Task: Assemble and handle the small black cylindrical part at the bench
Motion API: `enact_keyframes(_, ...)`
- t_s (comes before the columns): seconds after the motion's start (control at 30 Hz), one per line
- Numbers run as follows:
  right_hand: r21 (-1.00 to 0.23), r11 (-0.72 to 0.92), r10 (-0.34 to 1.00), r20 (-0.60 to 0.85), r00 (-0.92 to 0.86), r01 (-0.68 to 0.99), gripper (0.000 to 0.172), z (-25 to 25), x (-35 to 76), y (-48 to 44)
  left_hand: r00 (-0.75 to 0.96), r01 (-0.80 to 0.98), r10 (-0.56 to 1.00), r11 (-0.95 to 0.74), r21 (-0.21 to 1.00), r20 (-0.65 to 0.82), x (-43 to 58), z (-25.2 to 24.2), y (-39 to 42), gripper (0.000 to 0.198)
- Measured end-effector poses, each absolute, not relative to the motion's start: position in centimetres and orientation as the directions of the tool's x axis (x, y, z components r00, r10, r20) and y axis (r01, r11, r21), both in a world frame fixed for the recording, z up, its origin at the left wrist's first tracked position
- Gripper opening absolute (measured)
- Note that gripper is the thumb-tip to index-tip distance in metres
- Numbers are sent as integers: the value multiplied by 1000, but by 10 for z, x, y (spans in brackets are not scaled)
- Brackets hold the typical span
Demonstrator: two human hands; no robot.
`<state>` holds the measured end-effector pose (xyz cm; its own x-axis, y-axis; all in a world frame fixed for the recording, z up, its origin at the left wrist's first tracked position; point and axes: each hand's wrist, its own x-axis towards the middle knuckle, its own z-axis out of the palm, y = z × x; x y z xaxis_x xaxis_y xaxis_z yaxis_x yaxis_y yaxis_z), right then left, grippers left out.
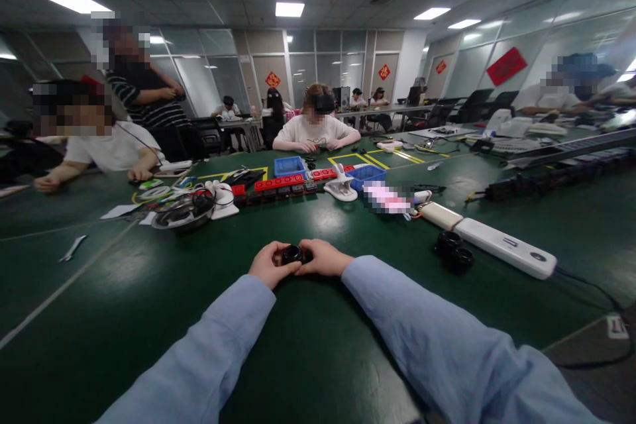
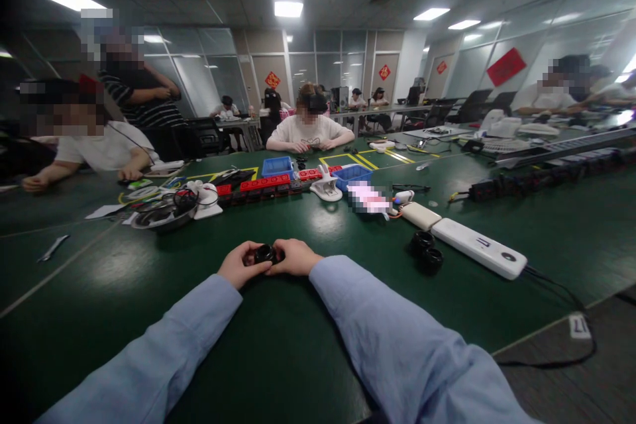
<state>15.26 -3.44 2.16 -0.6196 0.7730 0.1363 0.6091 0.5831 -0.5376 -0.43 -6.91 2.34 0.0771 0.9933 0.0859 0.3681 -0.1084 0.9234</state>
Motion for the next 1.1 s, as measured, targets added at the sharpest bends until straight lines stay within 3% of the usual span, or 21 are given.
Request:
enact_keyframes(0.2,-365,436,899,213,-382,823,40,22,135,-48,-99,637,944,-183,749,316,0,24,-70,37)
enact_keyframes(0.3,-397,511,860,231,-456,763,47,24,139,-49,-38,545,964,-202,814,264,-4,21,-68,40)
enact_keyframes(0.4,-480,640,754,242,-611,600,53,27,149,-44,93,387,983,-184,904,160,-9,21,-67,43)
enact_keyframes(0.57,-591,690,610,165,-775,418,39,29,161,-32,195,310,974,-176,934,118,-10,24,-68,42)
enact_keyframes(1.1,-644,637,653,157,-741,424,36,27,157,-33,223,232,966,-183,955,131,-11,19,-67,42)
